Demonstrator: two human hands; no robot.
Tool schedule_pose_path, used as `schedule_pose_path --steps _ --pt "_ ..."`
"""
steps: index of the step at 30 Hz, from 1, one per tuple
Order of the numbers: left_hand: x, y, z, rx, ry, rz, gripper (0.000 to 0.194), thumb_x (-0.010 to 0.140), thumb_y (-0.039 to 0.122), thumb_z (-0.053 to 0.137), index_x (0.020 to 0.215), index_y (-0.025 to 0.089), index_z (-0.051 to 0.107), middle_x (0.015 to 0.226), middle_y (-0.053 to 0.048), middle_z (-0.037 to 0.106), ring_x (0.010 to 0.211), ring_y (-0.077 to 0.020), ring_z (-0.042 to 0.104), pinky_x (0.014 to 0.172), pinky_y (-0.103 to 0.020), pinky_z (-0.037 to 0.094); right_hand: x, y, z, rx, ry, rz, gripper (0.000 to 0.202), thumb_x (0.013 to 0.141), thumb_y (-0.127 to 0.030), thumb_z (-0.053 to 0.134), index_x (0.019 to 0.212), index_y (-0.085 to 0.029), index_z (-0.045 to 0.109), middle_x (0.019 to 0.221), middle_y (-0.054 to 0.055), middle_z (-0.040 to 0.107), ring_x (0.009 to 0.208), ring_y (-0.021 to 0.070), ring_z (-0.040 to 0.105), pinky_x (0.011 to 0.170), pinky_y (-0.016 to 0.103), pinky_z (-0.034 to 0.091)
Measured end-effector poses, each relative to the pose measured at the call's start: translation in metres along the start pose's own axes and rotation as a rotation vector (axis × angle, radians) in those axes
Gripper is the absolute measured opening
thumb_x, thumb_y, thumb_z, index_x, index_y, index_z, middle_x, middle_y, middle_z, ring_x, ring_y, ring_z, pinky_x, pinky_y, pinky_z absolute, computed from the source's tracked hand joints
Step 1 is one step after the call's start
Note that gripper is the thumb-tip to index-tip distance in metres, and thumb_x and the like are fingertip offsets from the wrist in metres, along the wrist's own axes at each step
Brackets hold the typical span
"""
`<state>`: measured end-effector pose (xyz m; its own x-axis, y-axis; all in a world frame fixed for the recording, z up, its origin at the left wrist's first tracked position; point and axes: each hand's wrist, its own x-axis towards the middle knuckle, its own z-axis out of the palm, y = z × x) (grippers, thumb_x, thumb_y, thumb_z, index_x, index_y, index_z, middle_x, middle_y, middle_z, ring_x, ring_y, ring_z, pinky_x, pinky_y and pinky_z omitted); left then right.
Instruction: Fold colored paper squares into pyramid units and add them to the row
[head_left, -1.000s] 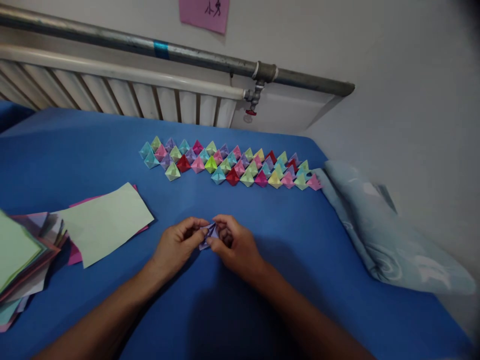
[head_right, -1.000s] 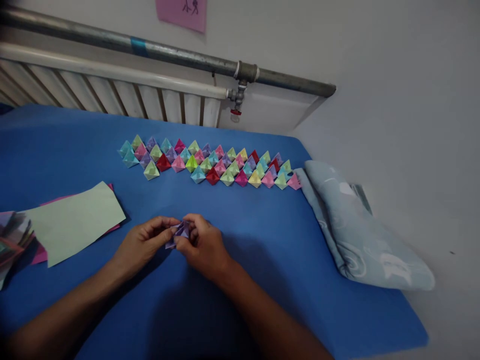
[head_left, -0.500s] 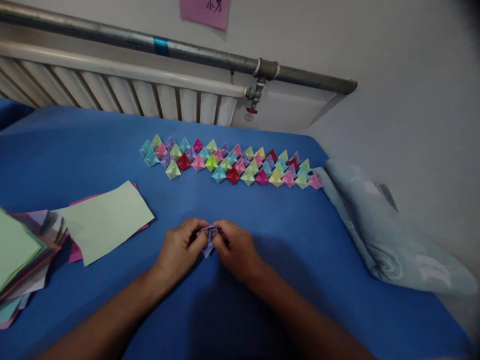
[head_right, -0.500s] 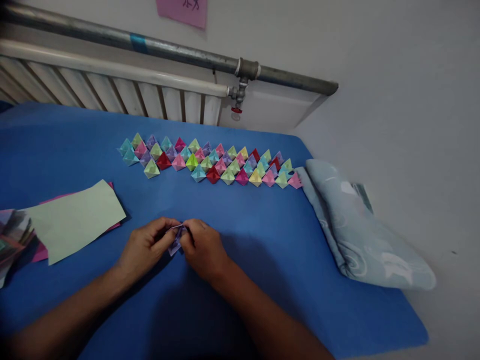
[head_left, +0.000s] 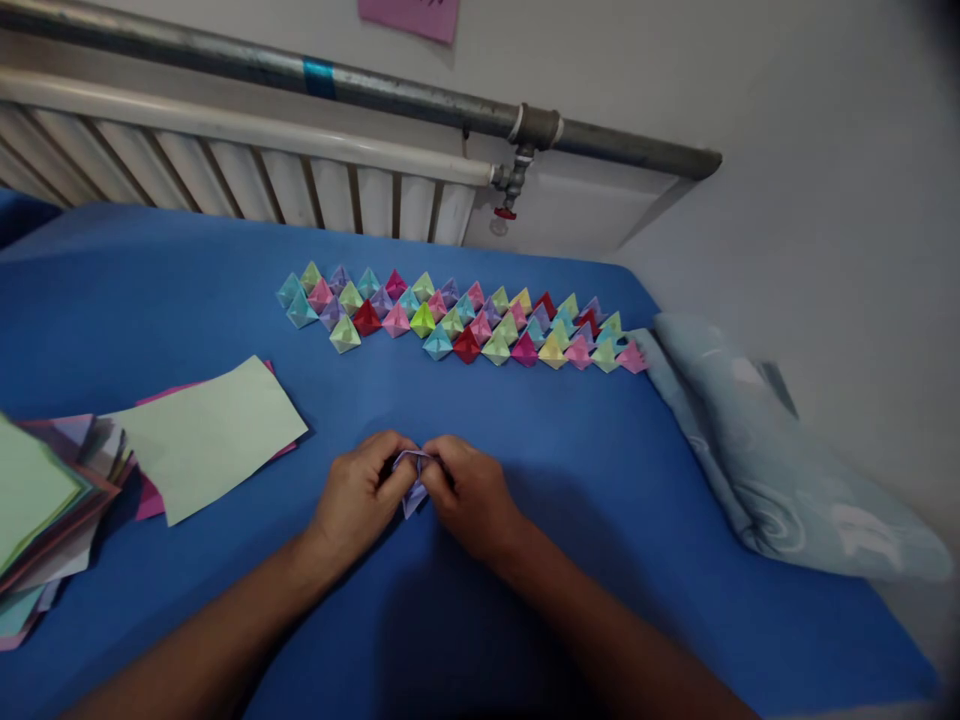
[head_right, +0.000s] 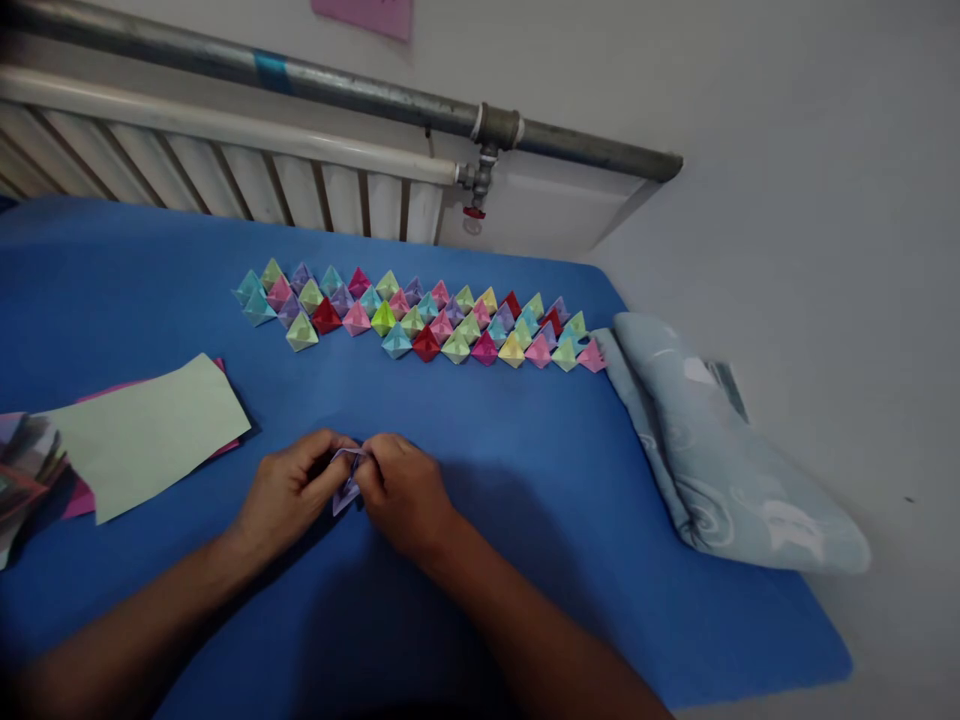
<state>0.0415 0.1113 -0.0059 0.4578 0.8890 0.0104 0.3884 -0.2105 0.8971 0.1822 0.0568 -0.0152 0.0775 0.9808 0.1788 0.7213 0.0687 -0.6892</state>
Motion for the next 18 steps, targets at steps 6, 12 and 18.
schedule_pose_path --steps 6,12,18 --pt "-0.0006 -0.0003 -0.0001 0.04 0.004 0.028 0.018 0.082 0.031 0.053 0.073 0.022 0.066 0.066 0.001 0.064 0.061 -0.0143 0.056 0.06 -0.026 0.04 0.0005 -0.0009 -0.0012 -0.045 -0.016 -0.029 0.019 0.089 -0.016 0.044 0.072 -0.02 0.052 0.071 0.001 0.058 0.067 0.0135 0.051 0.065 0.025 0.037" --pt "-0.0002 0.0001 -0.0005 0.044 0.029 0.013 0.021 0.08 0.035 0.054 0.068 0.022 0.066 0.063 0.001 0.062 0.061 -0.0148 0.055 0.06 -0.026 0.039 0.0011 -0.0014 -0.0003 -0.032 -0.009 -0.027 0.021 0.089 -0.017 0.043 0.071 -0.021 0.052 0.07 0.001 0.057 0.066 0.0134 0.05 0.065 0.025 0.039" --pt "0.0027 -0.0023 -0.0012 -0.04 -0.044 0.013 0.02 0.081 0.037 0.055 0.081 0.024 0.071 0.075 -0.001 0.07 0.069 -0.0167 0.062 0.065 -0.026 0.046 0.0043 0.0053 -0.0027 0.036 0.018 -0.002 0.02 0.089 -0.017 0.042 0.075 -0.02 0.056 0.073 0.001 0.061 0.068 0.0131 0.053 0.068 0.025 0.041"
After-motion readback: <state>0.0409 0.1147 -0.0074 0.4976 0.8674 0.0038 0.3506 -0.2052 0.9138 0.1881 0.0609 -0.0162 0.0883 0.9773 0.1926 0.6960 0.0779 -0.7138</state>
